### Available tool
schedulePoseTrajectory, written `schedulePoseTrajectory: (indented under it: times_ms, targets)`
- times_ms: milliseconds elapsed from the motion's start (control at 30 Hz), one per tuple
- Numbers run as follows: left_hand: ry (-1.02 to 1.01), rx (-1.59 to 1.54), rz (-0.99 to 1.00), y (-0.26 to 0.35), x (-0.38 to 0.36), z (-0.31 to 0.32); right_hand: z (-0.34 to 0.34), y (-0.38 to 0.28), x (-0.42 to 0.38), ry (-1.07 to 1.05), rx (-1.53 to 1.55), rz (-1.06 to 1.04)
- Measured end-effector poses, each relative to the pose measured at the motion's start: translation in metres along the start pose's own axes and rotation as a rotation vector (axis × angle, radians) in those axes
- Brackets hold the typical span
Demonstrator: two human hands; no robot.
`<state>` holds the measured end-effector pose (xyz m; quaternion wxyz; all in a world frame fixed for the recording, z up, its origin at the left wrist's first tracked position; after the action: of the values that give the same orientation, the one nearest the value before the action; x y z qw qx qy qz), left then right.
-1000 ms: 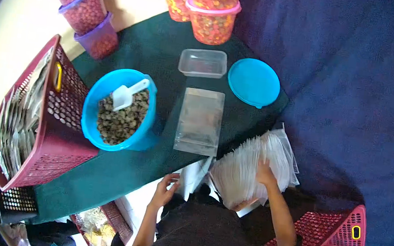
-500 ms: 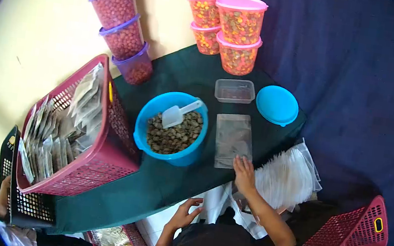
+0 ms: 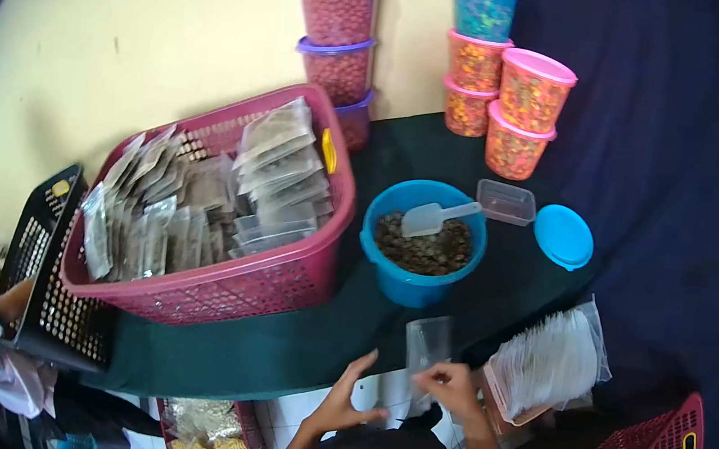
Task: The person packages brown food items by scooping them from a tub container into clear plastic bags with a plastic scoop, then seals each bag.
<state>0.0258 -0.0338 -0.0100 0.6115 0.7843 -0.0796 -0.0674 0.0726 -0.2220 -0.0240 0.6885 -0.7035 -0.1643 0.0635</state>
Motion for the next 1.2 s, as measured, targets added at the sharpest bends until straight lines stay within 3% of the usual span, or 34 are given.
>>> schedulePoseTrajectory:
  times_ms: [33,100,133,200,233,267,333,367,400,467,667,1000,1133,1200]
  targets:
    - [0.016,0.001,-0.01,0.009,-0.004,-0.006,0.025,-0.01,0.0,-0.093,0.106,0.13]
    - [0.064,0.262,0.228,0.032,-0.014,-0.016,0.064,-0.032,0.005,-0.241,0.263,0.115]
    - [0.069,0.265,0.212,0.036,-0.016,-0.023,0.076,-0.04,0.007,-0.306,0.346,0.11]
    - [0.095,0.199,0.398,0.049,-0.024,-0.036,0.09,-0.056,0.012,-0.397,0.444,0.196]
    - [0.156,0.165,0.409,0.05,-0.027,-0.043,0.096,-0.061,0.014,-0.421,0.394,0.133]
    - [0.164,0.172,0.4,0.048,-0.032,-0.048,0.102,-0.06,0.014,-0.432,0.403,0.136]
    - [0.355,0.062,0.165,0.035,-0.033,-0.063,0.109,-0.065,0.02,-0.446,0.19,-0.077]
    - [0.507,-0.04,0.204,0.036,-0.037,-0.069,0.114,-0.074,0.022,-0.425,0.182,-0.129]
    - [0.518,-0.043,0.205,0.036,-0.042,-0.072,0.121,-0.071,0.023,-0.436,0.179,-0.129]
    - [0.374,-0.235,-0.091,0.028,-0.043,-0.074,0.132,-0.067,0.026,-0.46,0.13,-0.188]
    - [0.469,-0.2,-0.116,0.024,-0.047,-0.08,0.137,-0.062,0.033,-0.489,0.209,-0.057]
    - [0.594,0.07,-0.051,0.044,-0.027,-0.066,0.069,-0.075,0.08,-0.142,-0.262,-0.417]
    - [0.585,0.088,-0.097,0.048,-0.004,-0.051,0.061,-0.081,0.095,-0.268,-0.066,-0.202]
    - [0.662,0.303,0.138,0.07,0.012,-0.048,0.057,-0.084,0.103,-0.404,-0.096,-0.127]
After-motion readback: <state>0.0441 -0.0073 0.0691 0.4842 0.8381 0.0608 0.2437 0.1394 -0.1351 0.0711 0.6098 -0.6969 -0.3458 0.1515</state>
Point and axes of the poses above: each hand's wrist, its own x-axis towards the middle knuckle, its own z-axis out of the palm, y = z × x, the point moved 4 cm from there along x, towards the middle knuckle, and after that the axes turned 11 degrees about -z, right-handed, at the moved point
